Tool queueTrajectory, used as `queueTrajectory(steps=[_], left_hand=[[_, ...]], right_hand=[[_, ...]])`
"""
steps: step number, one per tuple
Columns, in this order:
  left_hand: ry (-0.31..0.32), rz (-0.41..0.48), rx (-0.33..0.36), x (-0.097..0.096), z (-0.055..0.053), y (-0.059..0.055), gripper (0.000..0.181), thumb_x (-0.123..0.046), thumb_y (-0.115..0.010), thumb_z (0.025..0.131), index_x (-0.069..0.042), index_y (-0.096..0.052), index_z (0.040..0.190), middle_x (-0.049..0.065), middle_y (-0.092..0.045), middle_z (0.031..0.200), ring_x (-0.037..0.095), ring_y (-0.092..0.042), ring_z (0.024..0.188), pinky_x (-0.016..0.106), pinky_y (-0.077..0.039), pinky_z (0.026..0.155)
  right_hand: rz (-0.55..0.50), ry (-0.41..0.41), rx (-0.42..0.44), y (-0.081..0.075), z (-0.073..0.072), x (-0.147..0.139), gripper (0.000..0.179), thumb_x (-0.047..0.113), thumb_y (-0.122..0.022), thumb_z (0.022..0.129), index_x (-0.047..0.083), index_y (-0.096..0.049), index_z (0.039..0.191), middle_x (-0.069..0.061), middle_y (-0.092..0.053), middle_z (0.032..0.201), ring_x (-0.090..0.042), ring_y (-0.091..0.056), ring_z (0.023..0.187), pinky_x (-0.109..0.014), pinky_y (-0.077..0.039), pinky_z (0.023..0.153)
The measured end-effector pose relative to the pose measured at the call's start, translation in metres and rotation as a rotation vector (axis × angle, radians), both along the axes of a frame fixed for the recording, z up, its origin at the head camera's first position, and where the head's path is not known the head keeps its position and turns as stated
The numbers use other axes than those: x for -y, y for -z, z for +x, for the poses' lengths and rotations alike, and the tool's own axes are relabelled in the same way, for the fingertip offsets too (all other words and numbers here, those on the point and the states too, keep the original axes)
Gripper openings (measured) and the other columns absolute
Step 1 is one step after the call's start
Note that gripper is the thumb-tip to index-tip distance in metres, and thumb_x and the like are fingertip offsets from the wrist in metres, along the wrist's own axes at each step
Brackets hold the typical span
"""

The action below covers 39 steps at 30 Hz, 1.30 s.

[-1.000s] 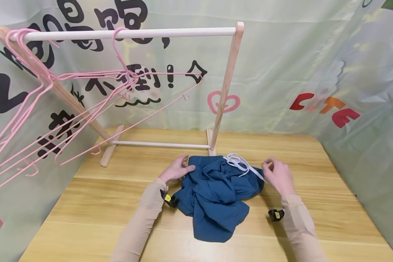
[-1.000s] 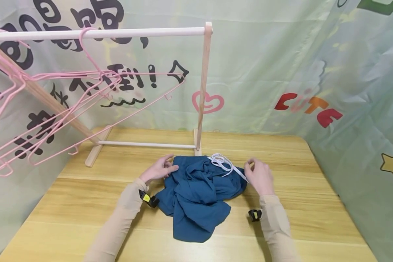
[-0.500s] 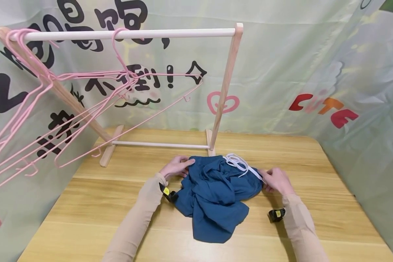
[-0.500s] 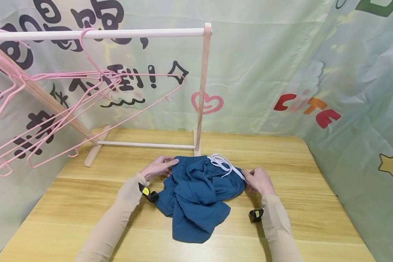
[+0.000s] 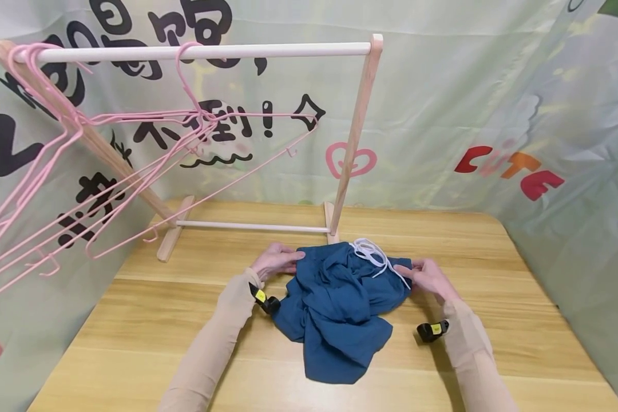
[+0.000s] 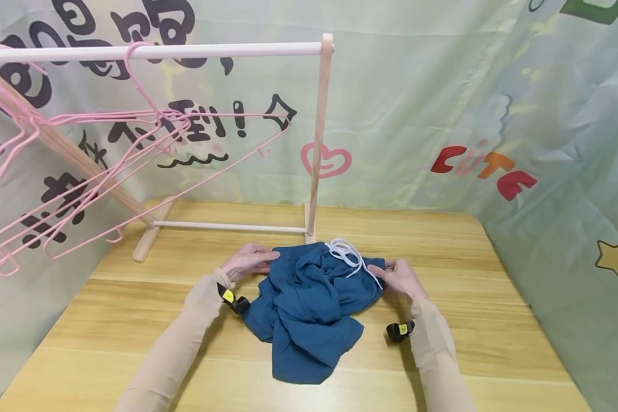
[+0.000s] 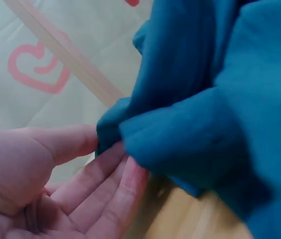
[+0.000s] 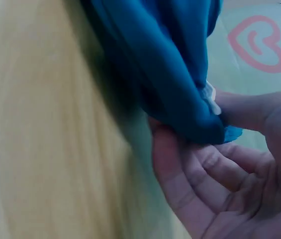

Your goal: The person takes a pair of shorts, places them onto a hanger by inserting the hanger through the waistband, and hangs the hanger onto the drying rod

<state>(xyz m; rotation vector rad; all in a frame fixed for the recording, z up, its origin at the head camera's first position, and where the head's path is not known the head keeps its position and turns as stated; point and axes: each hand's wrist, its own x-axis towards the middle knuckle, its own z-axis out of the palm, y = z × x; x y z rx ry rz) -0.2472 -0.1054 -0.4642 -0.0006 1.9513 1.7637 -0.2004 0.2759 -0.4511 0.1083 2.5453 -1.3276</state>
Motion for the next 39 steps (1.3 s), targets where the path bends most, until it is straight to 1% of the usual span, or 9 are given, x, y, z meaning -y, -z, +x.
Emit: queueTrajectory(steps=[5,10,15,18,25,29,32,36,39], left_hand=[[-0.070,0.013,-0.059,0.007,-0.001,-0.008,0.035,-0.008,-0.067,0.096,0.013,-0.063,0.123,-0.003,-0.072,0.088,0.004,-0.068,0.075,0.026,-0.059,0.080],[-0.130,0.087,-0.148,0.012,0.000,-0.028,0.044,-0.001,-0.065,0.094,0.015,-0.053,0.134,-0.001,-0.071,0.091,0.003,-0.066,0.072,0.025,-0.058,0.078],[-0.155,0.143,-0.284,0.012,0.008,-0.058,0.043,0.000,-0.059,0.098,0.012,-0.048,0.138,-0.001,-0.067,0.096,0.004,-0.066,0.079,0.025,-0.058,0.078],[-0.185,0.173,-0.382,0.012,0.014,-0.075,0.035,0.001,-0.057,0.099,0.011,-0.051,0.132,-0.002,-0.068,0.094,0.005,-0.067,0.080,0.024,-0.058,0.076],[-0.262,0.246,-0.599,0.014,0.024,-0.113,0.026,0.006,-0.055,0.098,0.011,-0.053,0.124,0.002,-0.071,0.099,0.004,-0.070,0.083,0.025,-0.059,0.077],[-0.328,0.247,-0.746,0.018,0.030,-0.146,0.024,0.004,-0.057,0.098,0.009,-0.056,0.121,-0.004,-0.072,0.102,0.003,-0.071,0.086,0.025,-0.060,0.079],[-0.385,0.237,-0.902,0.021,0.033,-0.172,0.022,0.003,-0.059,0.097,0.008,-0.059,0.119,-0.009,-0.071,0.102,0.004,-0.070,0.091,0.023,-0.058,0.081],[-0.438,0.223,-1.049,0.024,0.036,-0.195,0.020,0.001,-0.061,0.097,0.006,-0.062,0.117,-0.010,-0.072,0.102,0.006,-0.068,0.099,0.022,-0.054,0.087],[-0.439,0.202,-1.041,0.025,0.037,-0.197,0.022,0.000,-0.062,0.097,0.006,-0.062,0.118,-0.011,-0.071,0.102,0.006,-0.068,0.099,0.022,-0.054,0.088]], right_hand=[[-0.110,0.050,-0.063,-0.007,-0.004,0.000,0.031,0.028,-0.069,0.096,-0.003,-0.067,0.097,0.015,-0.058,0.064,-0.003,-0.053,0.058,-0.024,-0.048,0.061],[-0.198,0.119,-0.234,-0.025,-0.008,0.003,0.042,0.020,-0.069,0.096,-0.012,-0.059,0.121,0.021,-0.063,0.078,0.005,-0.059,0.070,-0.019,-0.052,0.064],[-0.328,0.181,-0.461,-0.055,-0.012,0.009,0.011,0.012,-0.072,0.093,0.010,-0.069,0.103,0.022,-0.068,0.084,0.006,-0.063,0.074,-0.015,-0.051,0.063],[-0.420,0.207,-0.574,-0.075,-0.013,0.013,0.013,0.007,-0.072,0.091,0.019,-0.070,0.095,0.019,-0.070,0.085,0.003,-0.065,0.074,-0.013,-0.051,0.066],[-0.641,0.223,-0.814,-0.116,-0.014,0.024,0.018,-0.006,-0.070,0.088,0.010,-0.072,0.095,0.008,-0.075,0.087,-0.003,-0.069,0.074,-0.014,-0.054,0.070],[-0.716,0.199,-1.003,-0.141,-0.013,0.033,0.019,-0.009,-0.070,0.087,0.005,-0.073,0.100,0.003,-0.075,0.090,-0.006,-0.070,0.079,-0.016,-0.055,0.076],[-0.745,0.189,-1.120,-0.159,-0.013,0.038,0.020,-0.008,-0.071,0.086,0.001,-0.071,0.103,0.000,-0.073,0.091,-0.010,-0.069,0.081,-0.018,-0.055,0.079],[-0.771,0.194,-1.158,-0.175,-0.013,0.042,0.021,-0.007,-0.072,0.085,-0.001,-0.069,0.105,-0.004,-0.071,0.090,-0.014,-0.068,0.079,-0.018,-0.056,0.079],[-0.740,0.202,-1.107,-0.177,-0.014,0.042,0.021,-0.007,-0.071,0.087,0.003,-0.070,0.105,-0.002,-0.072,0.090,-0.014,-0.067,0.080,-0.018,-0.055,0.077]])
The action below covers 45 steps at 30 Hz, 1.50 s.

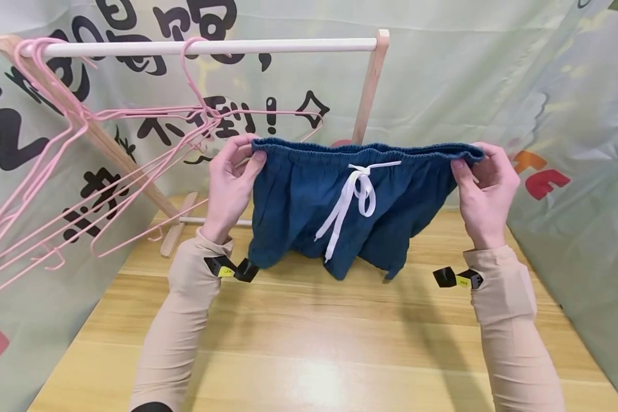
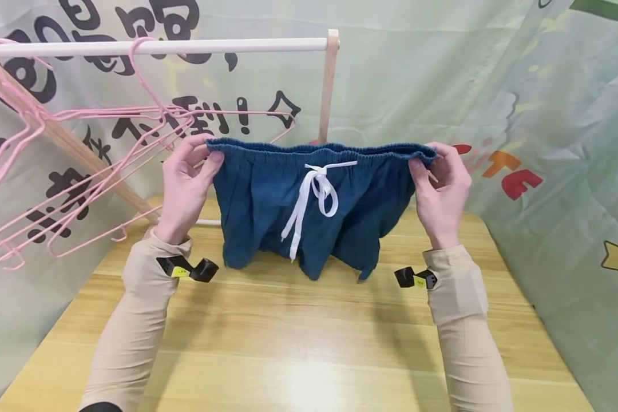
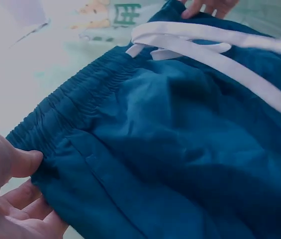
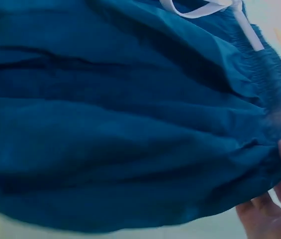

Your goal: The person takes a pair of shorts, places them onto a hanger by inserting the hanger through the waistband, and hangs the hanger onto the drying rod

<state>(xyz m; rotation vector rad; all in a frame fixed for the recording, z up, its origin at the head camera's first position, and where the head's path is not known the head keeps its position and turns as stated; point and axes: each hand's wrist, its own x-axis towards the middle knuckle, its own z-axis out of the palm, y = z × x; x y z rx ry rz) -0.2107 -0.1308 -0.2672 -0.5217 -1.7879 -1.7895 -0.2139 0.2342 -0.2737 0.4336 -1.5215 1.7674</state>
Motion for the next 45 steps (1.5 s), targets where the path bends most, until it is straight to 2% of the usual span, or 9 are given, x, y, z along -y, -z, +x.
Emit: queueTrajectory(steps=[4,8,11,15,24,30,37,40,45], left_hand=[[-0.009,-0.043,0.084,0.003,-0.005,0.015,0.026,-0.002,-0.062,0.098,0.008,-0.060,0.121,-0.004,-0.071,0.101,0.002,-0.068,0.092,0.021,-0.053,0.086],[-0.026,-0.121,0.187,0.008,-0.012,0.035,0.028,-0.001,-0.062,0.097,0.007,-0.061,0.124,0.019,-0.072,0.104,-0.001,-0.066,0.086,0.018,-0.052,0.085],[-0.018,-0.234,0.259,0.012,-0.015,0.050,0.029,-0.003,-0.063,0.097,0.006,-0.061,0.125,0.028,-0.070,0.108,0.008,-0.068,0.090,0.018,-0.050,0.086],[0.021,-0.385,0.328,0.018,-0.015,0.070,0.028,-0.004,-0.063,0.095,0.001,-0.063,0.123,0.026,-0.072,0.106,0.027,-0.069,0.096,0.026,-0.049,0.083],[0.165,-0.679,0.296,0.027,-0.012,0.092,0.037,0.003,-0.053,0.090,-0.008,-0.058,0.125,0.017,-0.065,0.100,0.022,-0.057,0.070,0.029,-0.046,0.064],[0.136,-0.786,0.330,0.029,-0.011,0.100,0.027,0.000,-0.055,0.089,-0.001,-0.069,0.111,0.020,-0.071,0.114,0.024,-0.062,0.076,0.030,-0.047,0.072],[0.130,-0.807,0.419,0.032,-0.009,0.103,0.020,-0.008,-0.056,0.091,-0.004,-0.070,0.105,0.018,-0.071,0.109,0.023,-0.063,0.079,0.032,-0.048,0.074],[0.139,-0.827,0.470,0.030,-0.006,0.104,0.018,-0.022,-0.059,0.096,-0.007,-0.069,0.090,0.009,-0.067,0.090,0.018,-0.055,0.072,0.030,-0.043,0.069],[0.165,-0.858,0.543,0.026,-0.003,0.106,0.044,-0.037,-0.057,0.101,-0.010,-0.057,0.066,-0.004,-0.033,0.058,0.015,-0.033,0.056,0.028,-0.030,0.061]], right_hand=[[0.109,-0.020,0.154,0.011,-0.002,-0.005,0.019,-0.002,-0.070,0.089,0.012,-0.072,0.102,0.005,-0.072,0.089,-0.010,-0.064,0.082,-0.017,-0.053,0.077],[0.289,-0.067,0.328,0.030,-0.006,-0.013,0.014,0.004,-0.069,0.093,0.014,-0.070,0.102,0.013,-0.072,0.089,-0.004,-0.063,0.081,-0.014,-0.051,0.077],[0.446,-0.102,0.448,0.046,-0.008,-0.020,0.009,0.010,-0.067,0.096,0.015,-0.067,0.104,0.019,-0.069,0.090,-0.001,-0.061,0.083,-0.012,-0.048,0.078],[0.540,-0.171,0.553,0.067,-0.008,-0.025,0.007,0.010,-0.060,0.100,0.014,-0.065,0.103,0.020,-0.065,0.091,-0.002,-0.059,0.086,-0.013,-0.046,0.080],[0.568,-0.257,0.594,0.100,-0.002,-0.016,0.014,-0.004,-0.044,0.094,0.005,-0.048,0.104,0.012,-0.051,0.086,-0.006,-0.049,0.084,-0.018,-0.039,0.078],[0.671,-0.309,0.664,0.108,0.001,-0.012,0.019,-0.003,-0.041,0.090,0.002,-0.041,0.109,0.002,-0.042,0.105,-0.008,-0.040,0.104,-0.021,-0.030,0.087],[0.625,-0.366,0.714,0.108,0.003,-0.011,0.016,0.024,-0.039,0.106,0.008,-0.040,0.108,-0.001,-0.037,0.113,-0.017,-0.035,0.112,-0.025,-0.025,0.094],[0.631,-0.362,0.707,0.109,0.004,-0.010,0.021,0.030,-0.040,0.108,0.009,-0.039,0.105,-0.002,-0.036,0.108,-0.016,-0.036,0.108,-0.027,-0.026,0.091],[0.695,-0.347,0.656,0.112,0.006,-0.011,0.011,0.015,-0.041,0.105,0.006,-0.037,0.101,-0.005,-0.037,0.104,-0.009,-0.043,0.101,-0.019,-0.035,0.087]])
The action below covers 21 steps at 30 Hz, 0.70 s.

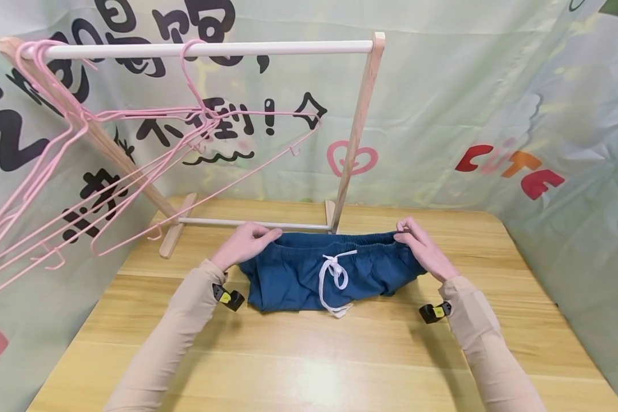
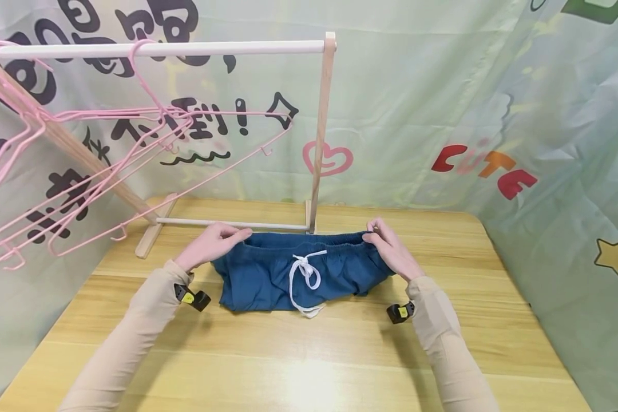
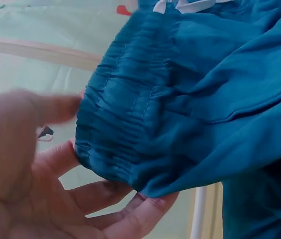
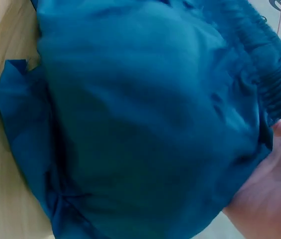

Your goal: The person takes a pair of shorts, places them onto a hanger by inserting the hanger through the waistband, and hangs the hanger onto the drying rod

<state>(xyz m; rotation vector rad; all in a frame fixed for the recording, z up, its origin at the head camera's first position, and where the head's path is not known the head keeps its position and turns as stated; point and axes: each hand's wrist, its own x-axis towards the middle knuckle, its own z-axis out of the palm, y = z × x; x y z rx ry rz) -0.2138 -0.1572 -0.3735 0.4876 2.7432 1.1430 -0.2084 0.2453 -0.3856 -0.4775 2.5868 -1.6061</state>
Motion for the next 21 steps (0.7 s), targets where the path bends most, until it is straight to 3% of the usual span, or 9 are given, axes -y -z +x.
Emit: queueTrajectory(steps=[2,4,6,8,12,15,18,21], left_hand=[[0.012,-0.017,0.003,0.000,0.001,0.000,0.040,-0.031,-0.058,0.100,-0.010,-0.064,0.067,-0.005,-0.035,0.057,0.013,-0.032,0.054,0.027,-0.029,0.058],[0.028,-0.033,0.003,0.001,0.002,0.001,0.032,-0.025,-0.061,0.098,-0.007,-0.072,0.074,-0.002,-0.052,0.062,0.011,-0.036,0.056,0.026,-0.032,0.058],[0.042,-0.042,0.005,0.001,0.003,0.001,0.022,-0.019,-0.063,0.096,-0.006,-0.079,0.091,0.005,-0.068,0.078,0.010,-0.041,0.059,0.025,-0.036,0.060],[0.042,-0.045,0.013,0.001,0.004,0.000,0.021,-0.015,-0.062,0.096,-0.006,-0.078,0.106,0.009,-0.073,0.092,0.010,-0.044,0.059,0.026,-0.038,0.061],[0.009,-0.035,-0.004,-0.002,0.007,-0.001,0.029,-0.007,-0.053,0.095,-0.007,-0.076,0.114,0.003,-0.058,0.067,0.012,-0.037,0.052,0.027,-0.036,0.057],[-0.047,-0.010,-0.063,-0.007,0.010,-0.002,0.036,-0.003,-0.047,0.095,-0.009,-0.076,0.114,-0.004,-0.040,0.055,0.012,-0.033,0.047,0.026,-0.032,0.053],[-0.079,0.011,-0.148,-0.010,0.014,-0.002,0.042,-0.001,-0.043,0.094,-0.012,-0.073,0.121,-0.007,-0.035,0.053,0.012,-0.030,0.043,0.025,-0.029,0.048],[-0.062,0.004,-0.209,-0.013,0.017,0.000,0.049,0.002,-0.042,0.092,-0.013,-0.067,0.132,-0.008,-0.028,0.051,0.011,-0.027,0.041,0.024,-0.026,0.045]], right_hand=[[0.011,-0.019,-0.035,0.001,0.000,-0.002,0.007,0.009,-0.038,0.103,0.003,-0.036,0.099,-0.007,-0.037,0.102,-0.007,-0.046,0.099,-0.016,-0.039,0.088],[0.024,-0.027,-0.079,0.002,0.000,-0.003,0.007,0.005,-0.036,0.102,0.001,-0.036,0.096,-0.008,-0.039,0.100,-0.007,-0.049,0.095,-0.014,-0.043,0.087],[0.047,-0.018,-0.115,0.002,0.000,-0.004,0.006,0.003,-0.037,0.100,0.000,-0.039,0.095,-0.008,-0.042,0.094,-0.008,-0.050,0.087,-0.015,-0.045,0.082],[0.082,0.010,-0.151,0.000,0.001,-0.004,0.005,0.001,-0.042,0.098,0.000,-0.044,0.094,-0.006,-0.047,0.087,-0.010,-0.050,0.080,-0.018,-0.044,0.076],[0.136,0.070,-0.208,-0.005,0.003,-0.003,0.005,-0.001,-0.048,0.094,0.001,-0.052,0.095,-0.006,-0.057,0.081,-0.010,-0.052,0.074,-0.021,-0.041,0.071],[0.151,0.108,-0.263,-0.010,0.005,0.000,0.010,-0.001,-0.046,0.095,0.000,-0.055,0.100,-0.011,-0.063,0.091,-0.008,-0.053,0.080,-0.019,-0.041,0.073],[0.172,0.158,-0.327,-0.014,0.006,0.005,0.020,-0.001,-0.043,0.096,0.002,-0.059,0.107,-0.015,-0.066,0.101,-0.009,-0.052,0.085,-0.016,-0.040,0.076],[0.214,0.184,-0.383,-0.015,0.006,0.010,0.027,-0.002,-0.041,0.095,0.004,-0.061,0.113,-0.017,-0.068,0.106,-0.017,-0.052,0.086,-0.018,-0.038,0.077]])
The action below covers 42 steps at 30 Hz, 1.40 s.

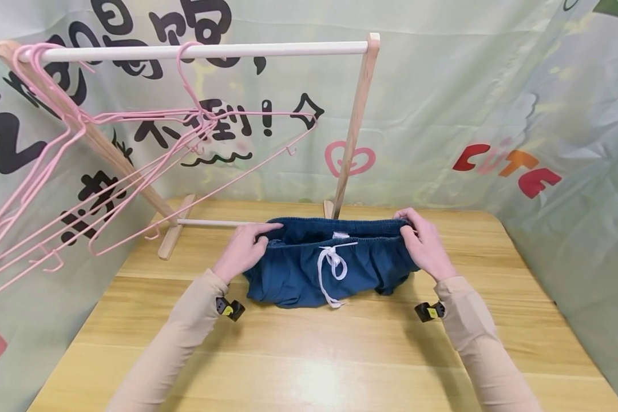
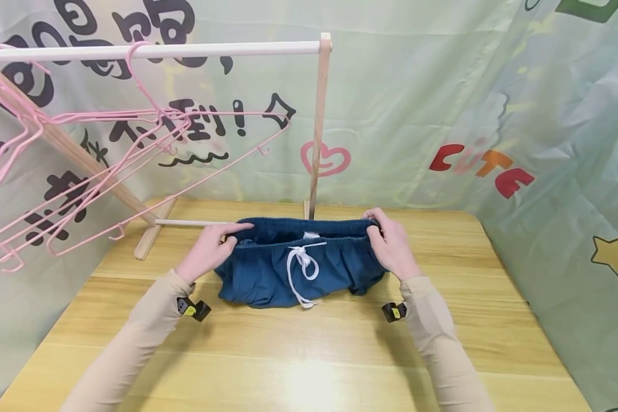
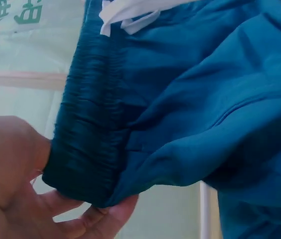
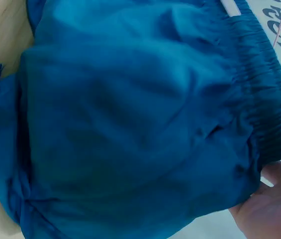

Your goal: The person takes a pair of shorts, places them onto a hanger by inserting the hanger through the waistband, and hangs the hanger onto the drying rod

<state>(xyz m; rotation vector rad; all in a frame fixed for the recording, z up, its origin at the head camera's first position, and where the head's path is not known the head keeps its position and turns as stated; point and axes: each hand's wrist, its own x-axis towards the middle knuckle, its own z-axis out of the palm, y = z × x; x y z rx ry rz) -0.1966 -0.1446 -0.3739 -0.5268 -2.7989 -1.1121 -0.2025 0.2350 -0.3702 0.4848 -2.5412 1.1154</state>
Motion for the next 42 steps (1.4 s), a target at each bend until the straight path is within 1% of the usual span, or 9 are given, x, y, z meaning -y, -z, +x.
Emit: queueTrajectory(steps=[4,10,13,17,19,23,29,34,42], left_hand=[[0.039,-0.013,0.025,0.002,0.005,0.005,0.056,0.004,-0.044,0.089,-0.013,-0.061,0.139,-0.009,-0.026,0.052,0.009,-0.027,0.042,0.023,-0.027,0.045],[0.032,-0.032,0.126,0.010,0.009,0.017,0.046,0.001,-0.047,0.090,-0.012,-0.069,0.128,-0.005,-0.036,0.059,0.008,-0.028,0.044,0.023,-0.028,0.047],[0.048,-0.041,0.166,0.013,0.011,0.022,0.038,-0.003,-0.048,0.094,-0.011,-0.070,0.124,-0.003,-0.045,0.060,0.009,-0.030,0.045,0.024,-0.030,0.049],[0.072,-0.013,0.147,0.017,0.017,0.023,0.029,-0.008,-0.053,0.099,-0.007,-0.070,0.123,0.014,-0.072,0.102,0.018,-0.047,0.055,0.032,-0.043,0.063],[0.068,0.011,0.105,0.018,0.021,0.020,0.027,-0.010,-0.055,0.101,-0.006,-0.068,0.124,0.021,-0.062,0.136,0.031,-0.064,0.081,0.043,-0.051,0.081],[0.051,0.050,-0.054,0.019,0.032,0.005,0.029,-0.012,-0.059,0.100,-0.007,-0.066,0.127,0.023,-0.050,0.150,0.047,-0.046,0.138,0.063,-0.039,0.108],[0.013,0.133,-0.478,0.023,0.044,-0.026,0.035,0.000,-0.064,0.091,-0.005,-0.067,0.125,0.020,-0.056,0.143,0.042,-0.049,0.135,0.059,-0.036,0.111],[-0.131,0.166,-0.818,0.033,0.048,-0.049,0.034,0.004,-0.060,0.086,0.000,-0.067,0.119,0.023,-0.057,0.136,0.041,-0.046,0.131,0.048,-0.030,0.117],[-0.407,0.157,-1.041,0.060,0.053,-0.074,0.032,-0.010,-0.064,0.090,0.002,-0.063,0.119,0.023,-0.059,0.130,0.039,-0.046,0.127,0.047,-0.029,0.117]], right_hand=[[0.021,-0.015,0.015,0.003,-0.001,0.005,0.029,-0.001,-0.040,0.096,0.003,-0.060,0.118,-0.019,-0.066,0.112,-0.027,-0.051,0.088,-0.027,-0.036,0.080],[0.026,-0.012,0.078,0.013,0.000,0.008,0.027,0.007,-0.046,0.100,0.001,-0.065,0.117,-0.022,-0.068,0.117,-0.032,-0.061,0.100,-0.040,-0.045,0.089],[0.003,-0.011,0.085,0.018,0.002,0.011,0.026,0.008,-0.049,0.100,0.001,-0.069,0.116,-0.021,-0.071,0.115,-0.026,-0.064,0.102,-0.032,-0.047,0.090],[-0.067,-0.031,0.096,0.021,0.002,0.015,0.025,0.010,-0.053,0.100,0.003,-0.070,0.117,-0.019,-0.071,0.117,0.001,-0.059,0.099,-0.014,-0.044,0.087],[-0.102,-0.047,0.101,0.021,0.002,0.016,0.025,0.011,-0.054,0.101,0.003,-0.069,0.119,-0.019,-0.070,0.119,0.011,-0.054,0.098,-0.010,-0.042,0.087],[-0.159,-0.072,0.103,0.019,0.005,0.017,0.027,0.014,-0.054,0.103,0.002,-0.067,0.123,-0.019,-0.067,0.124,0.009,-0.054,0.106,-0.010,-0.042,0.090],[-0.208,-0.098,0.047,0.015,0.008,0.019,0.024,0.014,-0.056,0.103,0.006,-0.069,0.122,-0.016,-0.067,0.119,0.005,-0.056,0.105,-0.011,-0.043,0.090],[-0.227,-0.095,0.022,0.014,0.009,0.019,0.023,0.008,-0.059,0.100,0.007,-0.070,0.121,-0.015,-0.066,0.114,0.011,-0.055,0.101,-0.010,-0.043,0.087],[-0.297,-0.085,0.012,0.014,0.009,0.018,0.023,0.009,-0.058,0.101,0.004,-0.070,0.120,0.001,-0.066,0.113,0.006,-0.058,0.103,-0.010,-0.045,0.087]])
